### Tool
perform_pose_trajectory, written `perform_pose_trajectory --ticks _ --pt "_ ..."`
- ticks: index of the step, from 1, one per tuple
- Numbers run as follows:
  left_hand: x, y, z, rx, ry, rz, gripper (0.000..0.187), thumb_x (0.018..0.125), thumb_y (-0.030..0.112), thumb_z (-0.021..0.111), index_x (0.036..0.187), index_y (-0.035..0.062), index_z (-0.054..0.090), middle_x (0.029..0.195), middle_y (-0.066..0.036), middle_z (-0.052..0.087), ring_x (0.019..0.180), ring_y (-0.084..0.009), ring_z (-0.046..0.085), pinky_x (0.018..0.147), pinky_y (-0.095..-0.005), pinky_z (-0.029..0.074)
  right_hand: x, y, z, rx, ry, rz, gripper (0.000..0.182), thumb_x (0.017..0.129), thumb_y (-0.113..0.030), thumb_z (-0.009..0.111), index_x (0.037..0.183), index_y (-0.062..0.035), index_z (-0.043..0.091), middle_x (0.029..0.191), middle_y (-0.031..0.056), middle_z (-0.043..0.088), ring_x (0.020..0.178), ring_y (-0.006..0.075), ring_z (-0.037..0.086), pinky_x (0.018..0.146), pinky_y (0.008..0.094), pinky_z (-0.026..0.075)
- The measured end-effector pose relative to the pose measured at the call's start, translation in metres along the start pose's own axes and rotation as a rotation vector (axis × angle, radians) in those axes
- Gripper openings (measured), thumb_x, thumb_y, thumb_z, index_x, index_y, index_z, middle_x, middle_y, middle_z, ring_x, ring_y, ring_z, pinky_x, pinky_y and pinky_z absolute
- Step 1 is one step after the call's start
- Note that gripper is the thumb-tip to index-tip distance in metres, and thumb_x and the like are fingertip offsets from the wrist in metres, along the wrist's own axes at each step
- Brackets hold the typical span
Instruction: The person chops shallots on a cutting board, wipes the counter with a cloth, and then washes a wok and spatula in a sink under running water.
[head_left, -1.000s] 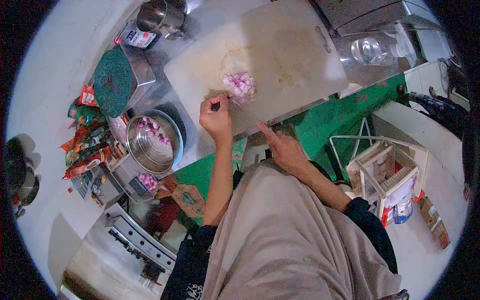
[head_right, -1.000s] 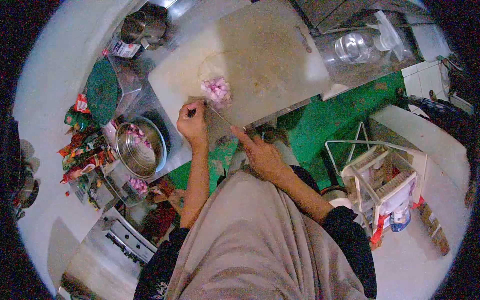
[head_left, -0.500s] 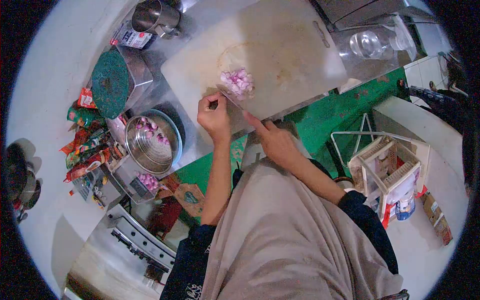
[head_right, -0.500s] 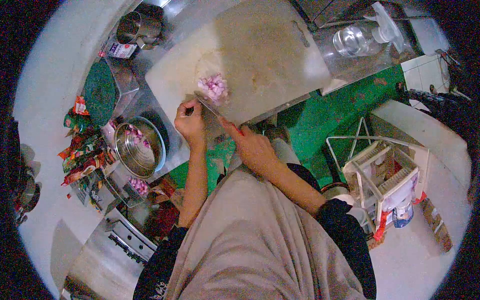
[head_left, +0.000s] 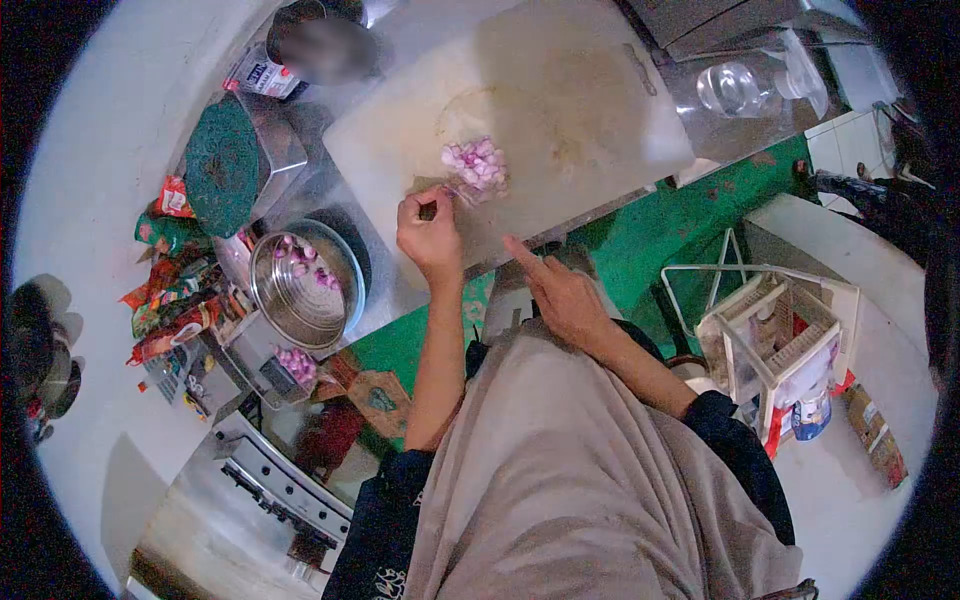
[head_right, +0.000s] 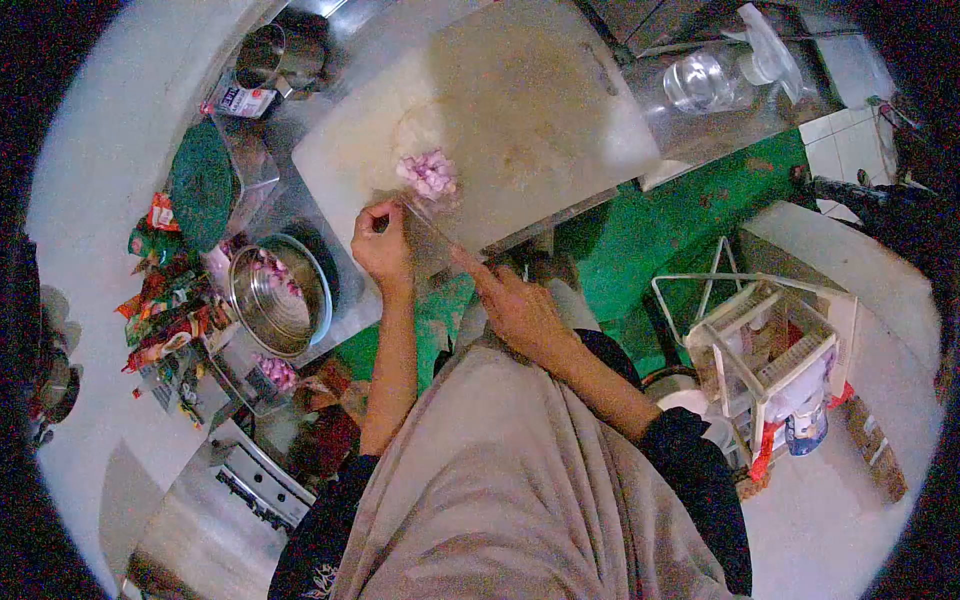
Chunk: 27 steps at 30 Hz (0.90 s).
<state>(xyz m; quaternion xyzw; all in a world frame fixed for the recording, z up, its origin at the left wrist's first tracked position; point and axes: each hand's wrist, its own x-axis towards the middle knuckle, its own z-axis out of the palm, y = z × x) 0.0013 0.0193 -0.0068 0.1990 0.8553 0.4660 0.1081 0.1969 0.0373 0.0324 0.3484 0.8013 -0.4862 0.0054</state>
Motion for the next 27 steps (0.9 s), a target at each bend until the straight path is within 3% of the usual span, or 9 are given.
perform_pose_trajectory --ticks 5,8,14,20,23,27 --pt "0.001 -0.015 0.002 -0.007 0.004 0.055 0.006 0.077 0.003 0.068 0.078 -0.0015 0.064 0.085 -0.011 0.066 0.077 -0.021 0.063 0.075 -0.0319 0.049 0.007 -0.006 -0.003 0.005 -0.046 0.007 0.061 0.091 -0.009 0.047 0.145 -0.0251 0.025 0.086 0.0217 0.056 0.07 0.0411 0.057 0.062 0.0491 0.048" --pt "0.002 -0.02 0.003 -0.045 0.005 0.06 0.006 0.075 0.001 0.068 0.08 -0.0011 0.065 0.083 -0.009 0.067 0.076 -0.0162 0.061 0.075 -0.0288 0.048 0.011 -0.009 -0.002 -0.075 -0.033 0.018 0.061 0.091 -0.01 0.047 0.145 -0.026 0.024 0.087 0.0216 0.057 0.07 0.0415 0.057 0.06 0.0491 0.049" --pt "0.0 -0.003 0.0 -0.015 -0.019 -0.005 0.009 0.075 0.005 0.069 0.081 -0.0012 0.064 0.083 -0.007 0.067 0.077 -0.0158 0.06 0.076 -0.0294 0.047 0.033 -0.009 0.009 -0.093 0.046 -0.048 0.064 0.09 -0.01 0.047 0.146 -0.0273 0.022 0.089 0.0215 0.058 0.07 0.0425 0.059 0.059 0.0502 0.049" --pt "0.001 -0.009 -0.001 0.031 -0.034 0.053 0.01 0.078 0.008 0.07 0.082 -0.0006 0.065 0.084 -0.007 0.067 0.078 -0.0146 0.06 0.075 -0.0277 0.048 0.005 -0.008 -0.007 -0.123 -0.048 0.041 0.064 0.089 -0.009 0.049 0.146 -0.0267 0.024 0.087 0.0201 0.058 0.069 0.0411 0.058 0.059 0.0492 0.049" --pt "0.003 -0.006 -0.008 -0.019 -0.084 0.058 0.009 0.08 0.008 0.069 0.083 0.0002 0.065 0.084 -0.006 0.067 0.078 -0.0147 0.061 0.075 -0.0271 0.048 -0.002 0.006 -0.006 0.075 0.01 -0.048 0.064 0.088 -0.01 0.049 0.145 -0.0256 0.026 0.088 0.0211 0.059 0.073 0.0403 0.06 0.06 0.0485 0.051" --pt "-0.004 -0.006 -0.017 -0.013 -0.082 0.061 0.008 0.08 0.006 0.069 0.086 0.0015 0.066 0.087 -0.007 0.067 0.08 -0.0153 0.062 0.076 -0.0281 0.049 -0.004 0.007 -0.001 0.069 0.018 -0.053 0.061 0.09 -0.011 0.05 0.145 -0.0256 0.027 0.087 0.0211 0.058 0.073 0.0401 0.059 0.06 0.048 0.051"
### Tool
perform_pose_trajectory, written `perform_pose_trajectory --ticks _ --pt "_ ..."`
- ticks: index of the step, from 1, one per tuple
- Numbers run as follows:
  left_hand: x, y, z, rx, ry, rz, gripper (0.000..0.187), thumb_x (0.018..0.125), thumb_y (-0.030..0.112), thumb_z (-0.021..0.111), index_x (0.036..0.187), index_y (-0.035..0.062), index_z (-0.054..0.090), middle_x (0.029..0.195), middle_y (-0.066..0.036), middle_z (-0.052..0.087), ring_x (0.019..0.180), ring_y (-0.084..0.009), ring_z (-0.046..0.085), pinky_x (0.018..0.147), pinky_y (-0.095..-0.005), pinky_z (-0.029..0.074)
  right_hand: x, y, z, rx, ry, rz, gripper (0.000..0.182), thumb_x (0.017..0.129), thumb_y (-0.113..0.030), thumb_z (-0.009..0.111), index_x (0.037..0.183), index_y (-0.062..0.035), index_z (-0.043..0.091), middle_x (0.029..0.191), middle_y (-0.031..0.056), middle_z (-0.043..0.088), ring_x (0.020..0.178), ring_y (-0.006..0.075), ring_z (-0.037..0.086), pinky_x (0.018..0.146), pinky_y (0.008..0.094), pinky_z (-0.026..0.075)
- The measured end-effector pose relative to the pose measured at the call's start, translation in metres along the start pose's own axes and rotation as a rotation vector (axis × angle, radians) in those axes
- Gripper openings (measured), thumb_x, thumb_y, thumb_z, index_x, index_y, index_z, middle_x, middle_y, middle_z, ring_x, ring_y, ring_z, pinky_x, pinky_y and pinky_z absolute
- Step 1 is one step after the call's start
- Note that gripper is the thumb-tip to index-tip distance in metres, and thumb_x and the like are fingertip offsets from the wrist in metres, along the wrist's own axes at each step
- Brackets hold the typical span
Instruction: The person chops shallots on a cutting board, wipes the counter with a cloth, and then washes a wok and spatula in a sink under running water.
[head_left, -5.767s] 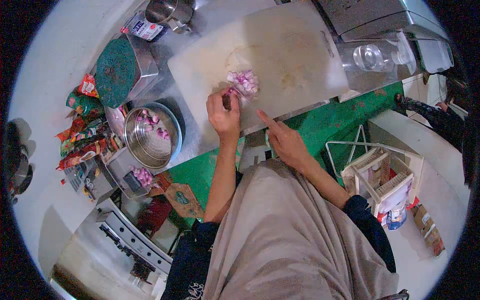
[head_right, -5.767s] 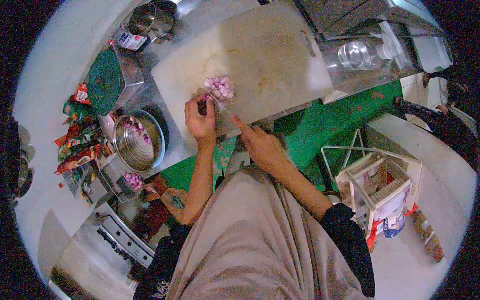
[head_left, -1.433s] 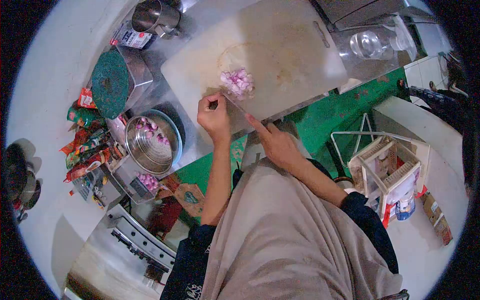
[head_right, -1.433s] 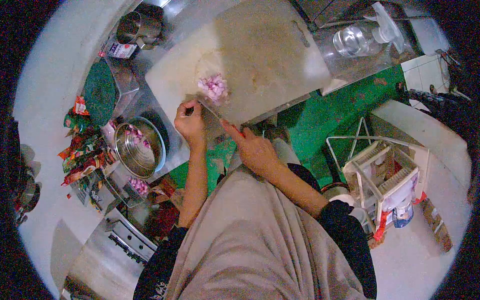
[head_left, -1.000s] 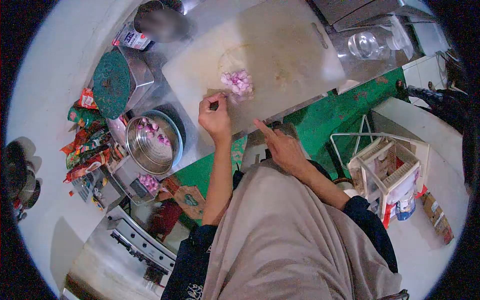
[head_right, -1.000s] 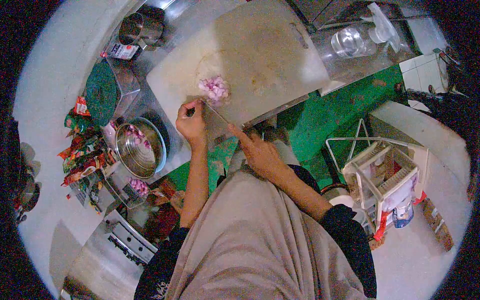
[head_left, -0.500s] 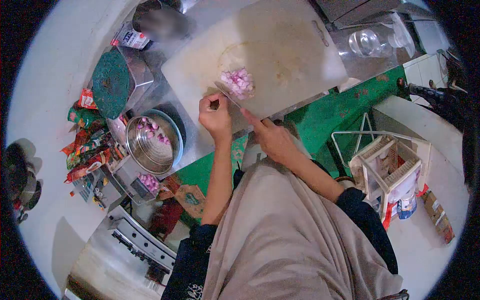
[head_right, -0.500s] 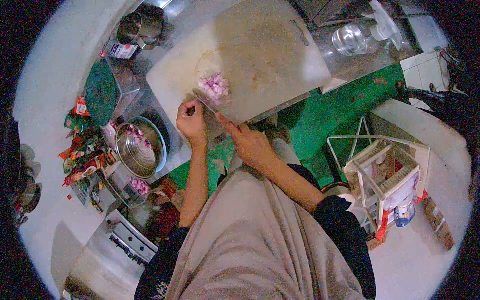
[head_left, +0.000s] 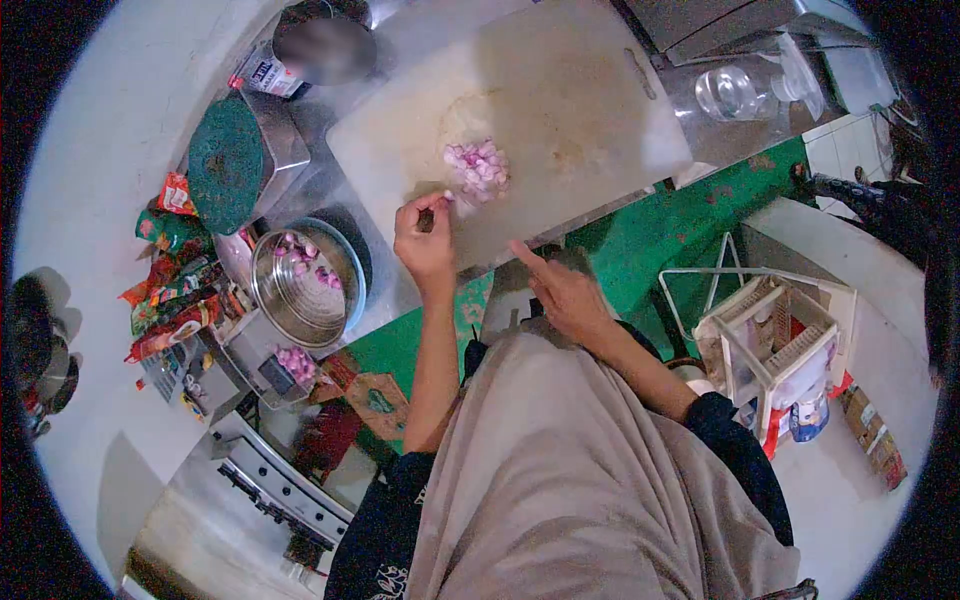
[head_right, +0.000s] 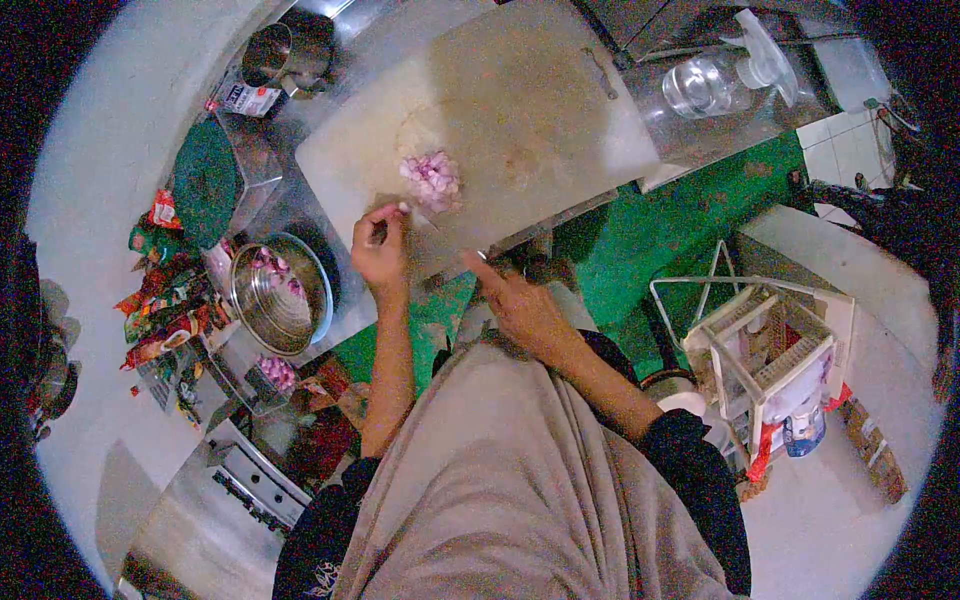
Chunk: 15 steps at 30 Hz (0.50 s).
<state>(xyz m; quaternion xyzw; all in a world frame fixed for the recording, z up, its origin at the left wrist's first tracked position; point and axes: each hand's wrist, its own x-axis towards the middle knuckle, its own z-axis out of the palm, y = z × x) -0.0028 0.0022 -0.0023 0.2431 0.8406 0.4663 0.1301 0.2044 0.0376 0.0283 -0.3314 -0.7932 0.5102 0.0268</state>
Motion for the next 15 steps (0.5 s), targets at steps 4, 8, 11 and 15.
perform_pose_trajectory --ticks 4,8,11,15 --pt "-0.004 -0.015 -0.006 -0.01 -0.011 0.012 0.009 0.081 0.006 0.069 0.088 0.0016 0.066 0.091 -0.007 0.067 0.083 -0.0155 0.062 0.078 -0.0294 0.05 0.004 -0.006 0.004 0.012 -0.058 0.043 0.061 0.09 -0.009 0.05 0.145 -0.0242 0.027 0.084 0.0198 0.055 0.072 0.0395 0.056 0.063 0.0481 0.048" --pt "-0.007 0.006 -0.007 0.036 -0.012 -0.05 0.007 0.082 0.004 0.066 0.088 0.0009 0.065 0.092 -0.008 0.066 0.086 -0.0158 0.062 0.079 -0.0298 0.05 0.002 -0.006 0.008 -0.023 -0.062 0.038 0.063 0.09 -0.007 0.049 0.146 -0.0223 0.025 0.083 0.0202 0.053 0.072 0.0392 0.054 0.064 0.0479 0.046" --pt "-0.008 0.012 -0.005 0.08 0.002 -0.057 0.006 0.083 0.004 0.066 0.087 0.0007 0.064 0.093 -0.008 0.065 0.084 -0.0166 0.062 0.079 -0.0298 0.05 0.0 -0.007 0.009 -0.013 -0.047 0.026 0.063 0.09 -0.008 0.048 0.146 -0.024 0.023 0.084 0.021 0.053 0.07 0.0395 0.055 0.063 0.0482 0.047" --pt "-0.008 -0.013 0.003 -0.038 0.067 0.048 0.009 0.078 0.002 0.068 0.086 0.0008 0.065 0.085 -0.01 0.06 0.072 -0.0195 0.06 0.065 -0.0305 0.049 0.002 -0.012 0.008 -0.137 -0.071 0.051 0.063 0.091 -0.01 0.047 0.146 -0.0279 0.022 0.084 0.0202 0.052 0.068 0.0401 0.055 0.062 0.0492 0.048"
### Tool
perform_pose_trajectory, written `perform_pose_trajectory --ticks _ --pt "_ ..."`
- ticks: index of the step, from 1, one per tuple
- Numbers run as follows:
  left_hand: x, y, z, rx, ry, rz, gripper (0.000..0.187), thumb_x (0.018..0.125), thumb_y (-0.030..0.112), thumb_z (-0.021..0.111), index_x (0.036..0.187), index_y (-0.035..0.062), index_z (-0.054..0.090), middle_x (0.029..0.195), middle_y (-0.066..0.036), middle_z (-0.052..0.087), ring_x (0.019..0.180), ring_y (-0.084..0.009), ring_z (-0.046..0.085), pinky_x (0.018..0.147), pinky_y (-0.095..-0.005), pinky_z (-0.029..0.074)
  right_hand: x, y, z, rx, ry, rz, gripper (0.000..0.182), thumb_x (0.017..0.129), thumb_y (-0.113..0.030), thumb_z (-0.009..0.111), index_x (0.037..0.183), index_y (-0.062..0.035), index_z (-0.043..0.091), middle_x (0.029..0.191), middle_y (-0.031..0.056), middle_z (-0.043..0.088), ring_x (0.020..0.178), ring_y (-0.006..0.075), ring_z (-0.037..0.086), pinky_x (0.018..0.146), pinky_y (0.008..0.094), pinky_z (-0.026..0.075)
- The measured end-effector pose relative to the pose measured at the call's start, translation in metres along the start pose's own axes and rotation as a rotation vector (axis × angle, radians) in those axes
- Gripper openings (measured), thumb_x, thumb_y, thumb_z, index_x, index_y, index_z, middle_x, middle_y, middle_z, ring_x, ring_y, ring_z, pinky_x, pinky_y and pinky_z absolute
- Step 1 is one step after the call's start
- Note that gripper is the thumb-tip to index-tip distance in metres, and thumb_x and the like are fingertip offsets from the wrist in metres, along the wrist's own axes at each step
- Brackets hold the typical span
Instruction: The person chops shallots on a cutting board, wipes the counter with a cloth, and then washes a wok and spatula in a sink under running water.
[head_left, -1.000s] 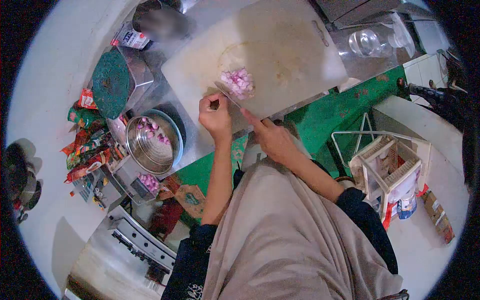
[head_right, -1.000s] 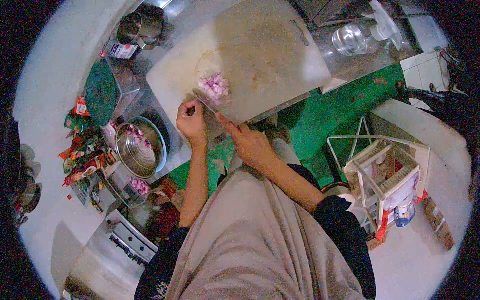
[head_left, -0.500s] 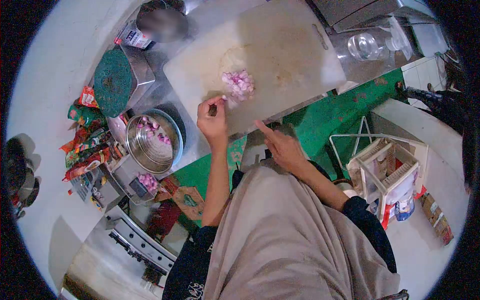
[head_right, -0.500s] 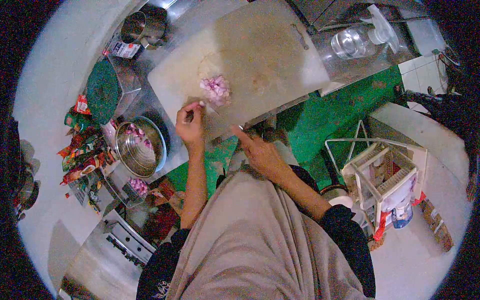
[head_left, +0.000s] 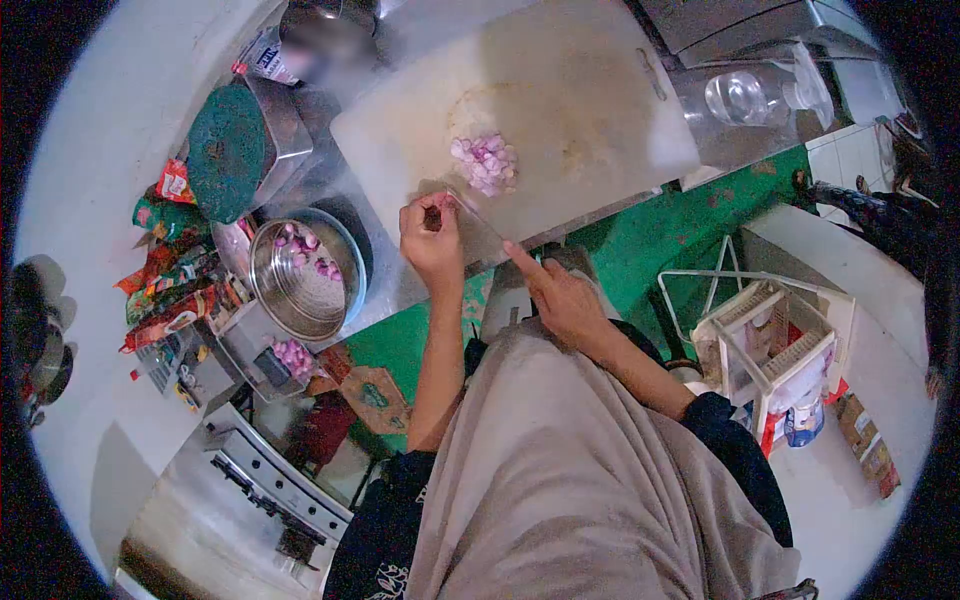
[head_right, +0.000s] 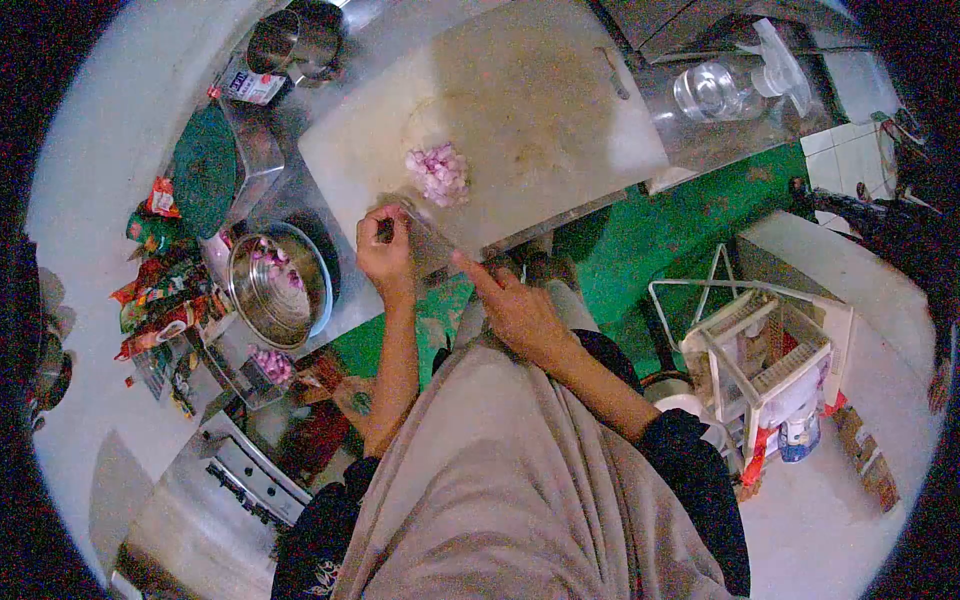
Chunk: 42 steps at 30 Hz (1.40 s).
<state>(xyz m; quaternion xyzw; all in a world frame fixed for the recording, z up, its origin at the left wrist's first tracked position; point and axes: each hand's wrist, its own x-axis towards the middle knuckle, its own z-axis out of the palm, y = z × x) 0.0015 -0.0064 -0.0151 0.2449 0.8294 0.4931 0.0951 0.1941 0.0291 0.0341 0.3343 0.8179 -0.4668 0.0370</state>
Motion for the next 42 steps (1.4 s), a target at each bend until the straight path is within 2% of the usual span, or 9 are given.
perform_pose_trajectory --ticks 5,8,11,17,26,29,35,38,42 --pt "0.001 0.017 -0.001 0.135 0.029 0.079 0.008 0.077 0.0 0.066 0.084 0.0011 0.063 0.083 -0.009 0.059 0.071 -0.0204 0.06 0.065 -0.0308 0.049 0.006 -0.002 -0.005 -0.1 -0.021 -0.023 0.071 0.084 -0.01 0.049 0.146 -0.0293 0.021 0.093 0.0218 0.057 0.067 0.041 0.061 0.055 0.0503 0.051" --pt "0.001 0.017 0.0 0.126 0.023 0.079 0.008 0.077 0.0 0.065 0.084 0.0015 0.063 0.083 -0.009 0.059 0.07 -0.0202 0.059 0.064 -0.0306 0.048 0.008 -0.005 -0.009 -0.144 -0.06 0.002 0.071 0.084 -0.01 0.049 0.146 -0.0301 0.021 0.093 0.0219 0.058 0.065 0.041 0.062 0.055 0.051 0.051" --pt "0.0 0.017 0.001 0.131 0.046 0.109 0.008 0.077 -0.001 0.064 0.084 0.0017 0.063 0.082 -0.009 0.059 0.069 -0.0195 0.058 0.063 -0.0303 0.048 0.007 -0.005 -0.009 -0.182 -0.019 -0.013 0.073 0.083 -0.006 0.05 0.146 -0.0307 0.022 0.084 0.0182 0.054 0.062 0.0391 0.058 0.055 0.05 0.049" --pt "0.001 0.018 0.002 0.138 0.055 0.091 0.01 0.075 -0.001 0.064 0.084 0.0017 0.063 0.083 -0.008 0.059 0.068 -0.0189 0.058 0.063 -0.0302 0.048 0.009 -0.013 -0.012 -0.246 -0.047 0.014 0.074 0.083 -0.005 0.05 0.146 -0.0307 0.021 0.082 0.018 0.054 0.059 0.0379 0.058 0.052 0.0497 0.049" --pt "-0.001 0.021 0.003 0.128 0.051 0.041 0.009 0.074 -0.001 0.065 0.082 0.0016 0.063 0.082 -0.008 0.059 0.068 -0.0195 0.058 0.062 -0.0313 0.048 0.012 -0.019 -0.023 -0.249 -0.062 -0.01 0.077 0.081 -0.005 0.052 0.147 -0.0288 0.021 0.084 0.0184 0.055 0.061 0.038 0.059 0.053 0.0486 0.05" --pt "-0.001 0.018 0.004 0.152 0.07 0.111 0.009 0.074 -0.002 0.065 0.082 0.0015 0.063 0.08 -0.008 0.059 0.068 -0.0191 0.058 0.062 -0.0303 0.048 0.018 -0.017 -0.021 -0.216 -0.016 -0.055 0.079 0.079 -0.003 0.054 0.147 -0.0266 0.021 0.085 0.0182 0.056 0.061 0.0379 0.059 0.054 0.0477 0.051" --pt "-0.002 0.018 0.005 0.06 0.078 0.042 0.006 0.077 0.001 0.066 0.083 0.0017 0.064 0.079 -0.008 0.06 0.07 -0.0173 0.059 0.063 -0.0287 0.047 0.03 -0.009 -0.006 -0.197 0.037 -0.063 0.082 0.076 -0.002 0.055 0.146 -0.0272 0.021 0.09 0.0191 0.057 0.063 0.0393 0.059 0.056 0.0485 0.051" --pt "-0.003 0.013 0.003 0.034 0.059 0.05 0.005 0.078 0.002 0.067 0.083 0.0013 0.064 0.08 -0.008 0.06 0.071 -0.0171 0.059 0.064 -0.029 0.048 0.017 -0.004 -0.01 -0.226 -0.067 0.002 0.076 0.081 -0.004 0.053 0.146 -0.0284 0.021 0.089 0.0195 0.057 0.063 0.0399 0.059 0.056 0.0491 0.05" --pt "-0.002 0.009 0.005 0.014 0.07 0.055 0.006 0.078 0.002 0.067 0.083 0.0007 0.064 0.081 -0.008 0.061 0.069 -0.0175 0.059 0.063 -0.0289 0.047 0.003 0.005 -0.009 -0.099 0.009 -0.021 0.067 0.088 -0.009 0.05 0.146 -0.0285 0.023 0.085 0.0184 0.055 0.061 0.0392 0.057 0.055 0.0488 0.049"
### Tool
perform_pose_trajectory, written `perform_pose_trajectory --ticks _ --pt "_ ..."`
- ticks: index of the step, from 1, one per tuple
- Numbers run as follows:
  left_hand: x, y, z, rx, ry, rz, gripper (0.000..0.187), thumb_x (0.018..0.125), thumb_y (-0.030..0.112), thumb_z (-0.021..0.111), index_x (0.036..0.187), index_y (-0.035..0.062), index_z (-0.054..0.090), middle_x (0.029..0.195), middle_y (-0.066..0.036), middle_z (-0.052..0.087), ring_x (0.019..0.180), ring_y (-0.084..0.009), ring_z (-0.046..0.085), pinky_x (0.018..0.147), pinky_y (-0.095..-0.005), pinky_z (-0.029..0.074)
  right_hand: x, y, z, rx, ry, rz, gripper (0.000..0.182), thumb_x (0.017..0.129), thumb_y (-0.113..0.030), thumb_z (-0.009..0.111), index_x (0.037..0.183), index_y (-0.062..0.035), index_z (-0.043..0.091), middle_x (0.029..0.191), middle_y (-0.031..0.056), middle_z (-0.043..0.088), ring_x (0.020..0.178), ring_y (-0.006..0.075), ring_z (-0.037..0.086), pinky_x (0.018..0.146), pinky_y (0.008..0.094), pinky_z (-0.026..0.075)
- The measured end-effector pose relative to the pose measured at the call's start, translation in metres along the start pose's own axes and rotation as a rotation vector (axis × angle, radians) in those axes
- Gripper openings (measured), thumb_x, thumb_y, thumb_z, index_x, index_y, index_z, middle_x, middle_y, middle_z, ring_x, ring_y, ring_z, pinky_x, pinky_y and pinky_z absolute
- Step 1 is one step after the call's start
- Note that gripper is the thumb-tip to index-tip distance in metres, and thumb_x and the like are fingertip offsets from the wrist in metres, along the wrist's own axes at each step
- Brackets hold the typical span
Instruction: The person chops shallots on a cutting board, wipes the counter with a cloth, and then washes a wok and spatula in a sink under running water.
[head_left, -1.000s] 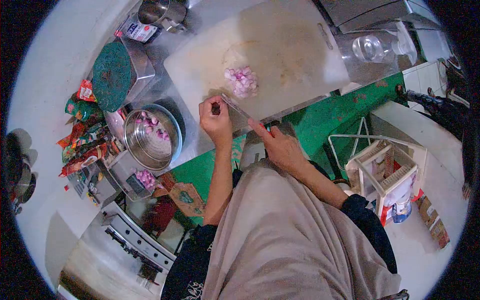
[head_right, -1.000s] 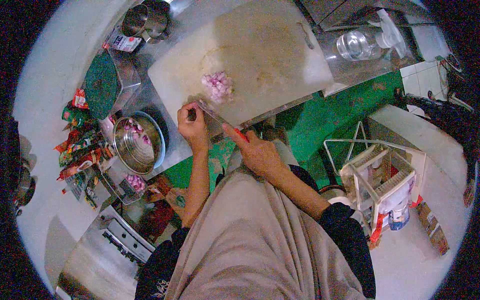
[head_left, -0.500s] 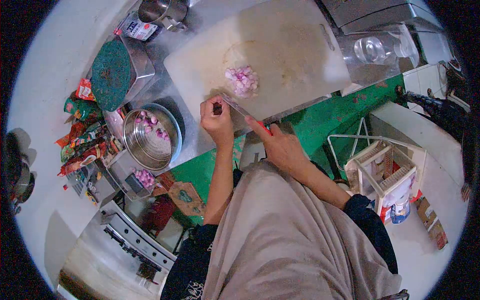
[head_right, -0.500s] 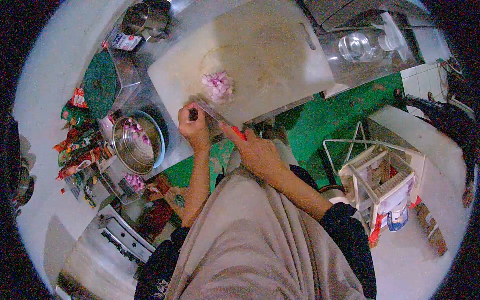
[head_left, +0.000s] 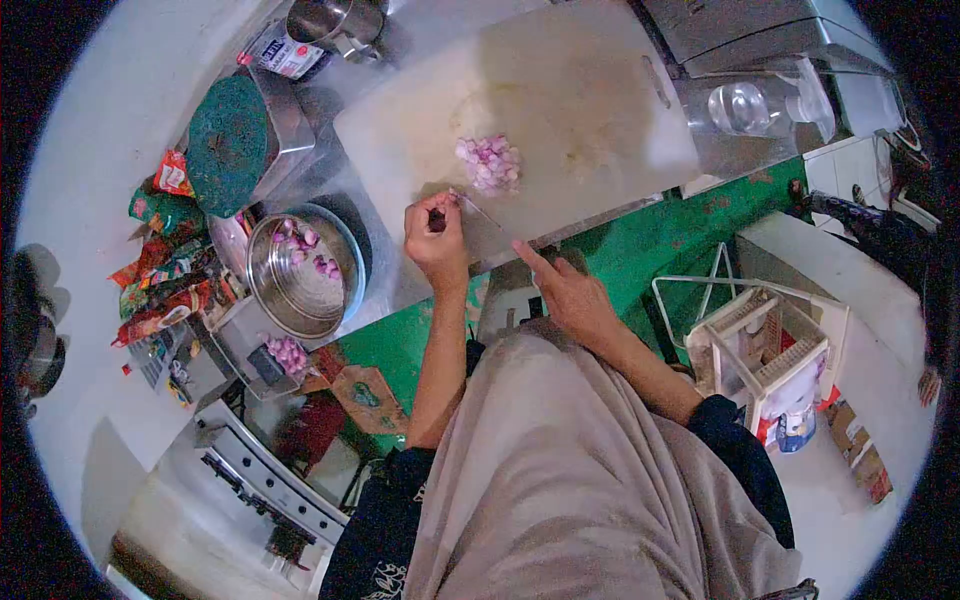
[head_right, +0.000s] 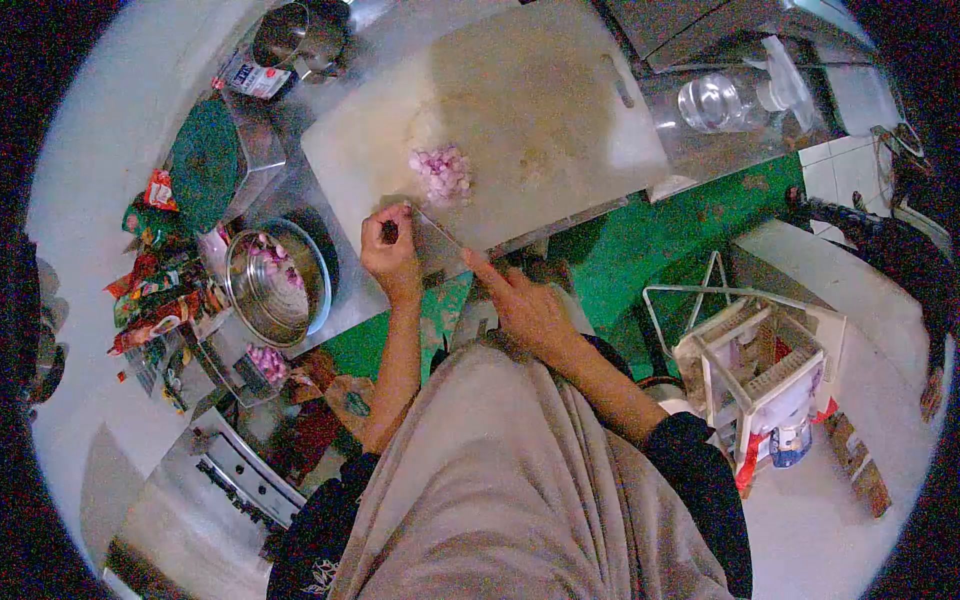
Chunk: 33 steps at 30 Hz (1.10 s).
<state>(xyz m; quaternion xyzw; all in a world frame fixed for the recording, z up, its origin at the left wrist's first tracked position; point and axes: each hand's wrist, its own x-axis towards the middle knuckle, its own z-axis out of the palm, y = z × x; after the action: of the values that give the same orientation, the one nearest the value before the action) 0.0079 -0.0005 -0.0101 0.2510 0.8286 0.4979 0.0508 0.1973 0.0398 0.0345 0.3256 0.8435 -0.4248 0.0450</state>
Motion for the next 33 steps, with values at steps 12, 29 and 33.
perform_pose_trajectory --ticks 12,29,33 --pt "-0.001 0.004 -0.002 0.023 0.002 0.003 0.006 0.077 -0.001 0.065 0.083 0.0006 0.063 0.08 -0.007 0.058 0.066 -0.0162 0.056 0.061 -0.0284 0.046 0.011 -0.012 -0.008 -0.107 -0.055 -0.016 0.082 0.077 -0.003 0.056 0.146 -0.0294 0.022 0.083 0.0167 0.055 0.061 0.0368 0.058 0.054 0.0474 0.049" --pt "-0.001 0.0 -0.001 0.077 0.014 0.054 0.007 0.075 -0.002 0.065 0.081 0.0 0.061 0.08 -0.009 0.059 0.067 -0.019 0.057 0.062 -0.0298 0.047 0.028 -0.03 -0.014 -0.199 -0.062 -0.018 0.084 0.076 0.0 0.053 0.147 -0.0287 0.02 0.088 0.0183 0.058 0.067 0.0376 0.062 0.057 0.047 0.052" --pt "-0.002 0.002 -0.001 0.076 0.003 0.034 0.007 0.076 -0.001 0.066 0.081 -0.0003 0.061 0.081 -0.009 0.059 0.068 -0.0191 0.058 0.062 -0.0297 0.047 0.037 -0.026 -0.005 -0.202 0.004 -0.053 0.073 0.082 -0.008 0.051 0.147 -0.0288 0.022 0.091 0.0184 0.059 0.065 0.0359 0.064 0.052 0.0462 0.053"
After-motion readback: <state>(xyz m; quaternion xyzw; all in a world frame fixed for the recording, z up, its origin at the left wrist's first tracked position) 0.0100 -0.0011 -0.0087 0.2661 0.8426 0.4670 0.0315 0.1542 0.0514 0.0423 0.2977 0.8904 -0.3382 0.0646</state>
